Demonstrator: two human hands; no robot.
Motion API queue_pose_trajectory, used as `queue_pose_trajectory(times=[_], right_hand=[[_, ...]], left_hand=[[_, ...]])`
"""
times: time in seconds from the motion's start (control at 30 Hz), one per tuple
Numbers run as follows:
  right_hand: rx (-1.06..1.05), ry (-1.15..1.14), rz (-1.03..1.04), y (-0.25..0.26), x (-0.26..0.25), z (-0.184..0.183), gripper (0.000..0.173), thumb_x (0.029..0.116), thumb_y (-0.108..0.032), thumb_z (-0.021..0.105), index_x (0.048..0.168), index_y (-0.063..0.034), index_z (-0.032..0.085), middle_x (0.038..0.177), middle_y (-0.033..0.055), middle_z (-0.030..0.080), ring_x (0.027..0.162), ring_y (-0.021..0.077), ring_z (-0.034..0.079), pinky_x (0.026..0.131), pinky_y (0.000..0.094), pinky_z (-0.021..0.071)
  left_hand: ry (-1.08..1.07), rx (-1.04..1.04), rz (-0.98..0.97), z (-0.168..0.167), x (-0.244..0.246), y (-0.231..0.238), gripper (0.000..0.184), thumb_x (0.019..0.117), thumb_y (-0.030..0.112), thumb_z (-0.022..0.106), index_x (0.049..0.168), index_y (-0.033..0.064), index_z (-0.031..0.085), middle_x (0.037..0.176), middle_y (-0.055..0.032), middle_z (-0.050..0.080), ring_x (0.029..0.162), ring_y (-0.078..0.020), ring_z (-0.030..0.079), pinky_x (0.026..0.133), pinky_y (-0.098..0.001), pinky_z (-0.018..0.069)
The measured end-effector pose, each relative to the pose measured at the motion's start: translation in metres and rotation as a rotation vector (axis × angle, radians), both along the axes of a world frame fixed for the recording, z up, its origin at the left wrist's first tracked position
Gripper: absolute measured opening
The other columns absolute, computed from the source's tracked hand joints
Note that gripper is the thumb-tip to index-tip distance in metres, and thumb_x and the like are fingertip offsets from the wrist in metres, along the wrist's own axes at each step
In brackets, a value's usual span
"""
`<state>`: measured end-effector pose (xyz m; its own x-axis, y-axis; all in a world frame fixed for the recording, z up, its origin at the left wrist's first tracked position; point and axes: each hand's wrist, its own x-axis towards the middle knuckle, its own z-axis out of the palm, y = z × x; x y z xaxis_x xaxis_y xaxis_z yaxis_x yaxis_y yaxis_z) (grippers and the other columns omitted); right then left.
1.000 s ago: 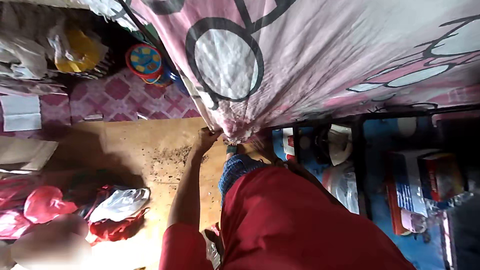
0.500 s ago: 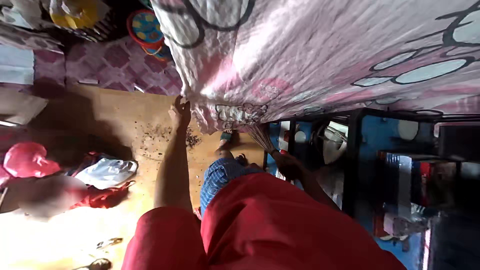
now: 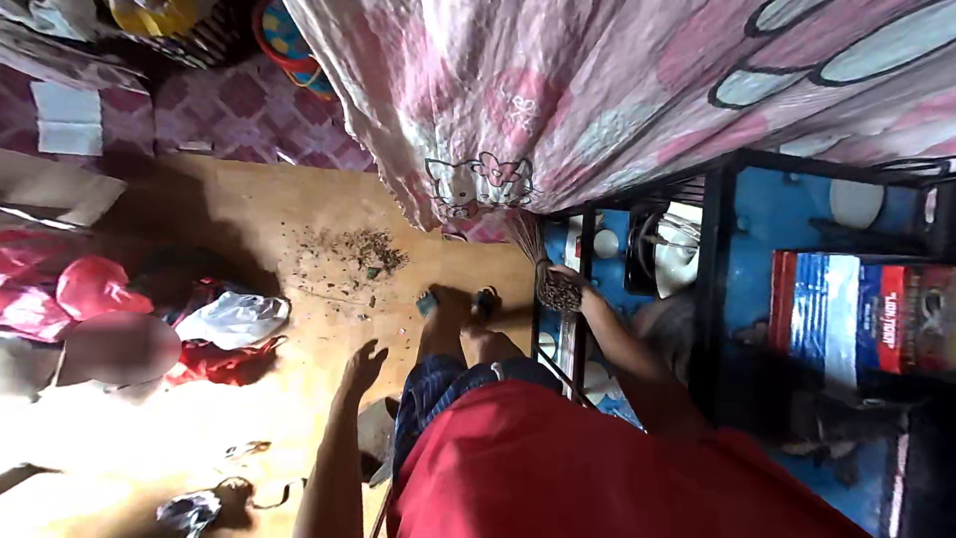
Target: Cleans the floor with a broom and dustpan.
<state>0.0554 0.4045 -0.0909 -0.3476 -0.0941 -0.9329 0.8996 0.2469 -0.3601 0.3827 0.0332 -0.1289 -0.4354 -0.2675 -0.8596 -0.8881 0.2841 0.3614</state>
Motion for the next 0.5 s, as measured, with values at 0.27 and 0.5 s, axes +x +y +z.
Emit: queue_pose_trajectory(times=[0.27, 0.5], right_hand=[[0.122, 0.087, 0.33, -0.159, 0.089, -0.041, 0.04, 0.1016, -0.027, 0.06, 0.13, 0.0014, 0.063, 0.121, 0.0187, 0.068, 0.108, 0.025, 0.066, 0.093, 0.0446, 0.0552], [-0.064, 0.024, 0.785, -0.329, 0.189, -0.054, 0.051, 0.1035, -0.023, 0.059, 0.149, -0.003, 0.05, 0.143, 0.0217, 0.059, 0.134, 0.0308, 0.055, 0.113, 0.0492, 0.0409]], left_hand=[[-0.148, -0.063, 0.289, 0.016, 0.171, 0.017, 0.049, 0.1059, 0.028, 0.056, 0.143, -0.0038, 0.054, 0.138, -0.0294, 0.059, 0.132, -0.0452, 0.055, 0.112, -0.0626, 0.0395], [-0.109, -0.091, 0.41, 0.025, 0.225, -0.005, 0.044, 0.1059, 0.021, 0.056, 0.14, -0.0077, 0.055, 0.136, -0.0296, 0.061, 0.131, -0.0433, 0.056, 0.114, -0.0599, 0.039]])
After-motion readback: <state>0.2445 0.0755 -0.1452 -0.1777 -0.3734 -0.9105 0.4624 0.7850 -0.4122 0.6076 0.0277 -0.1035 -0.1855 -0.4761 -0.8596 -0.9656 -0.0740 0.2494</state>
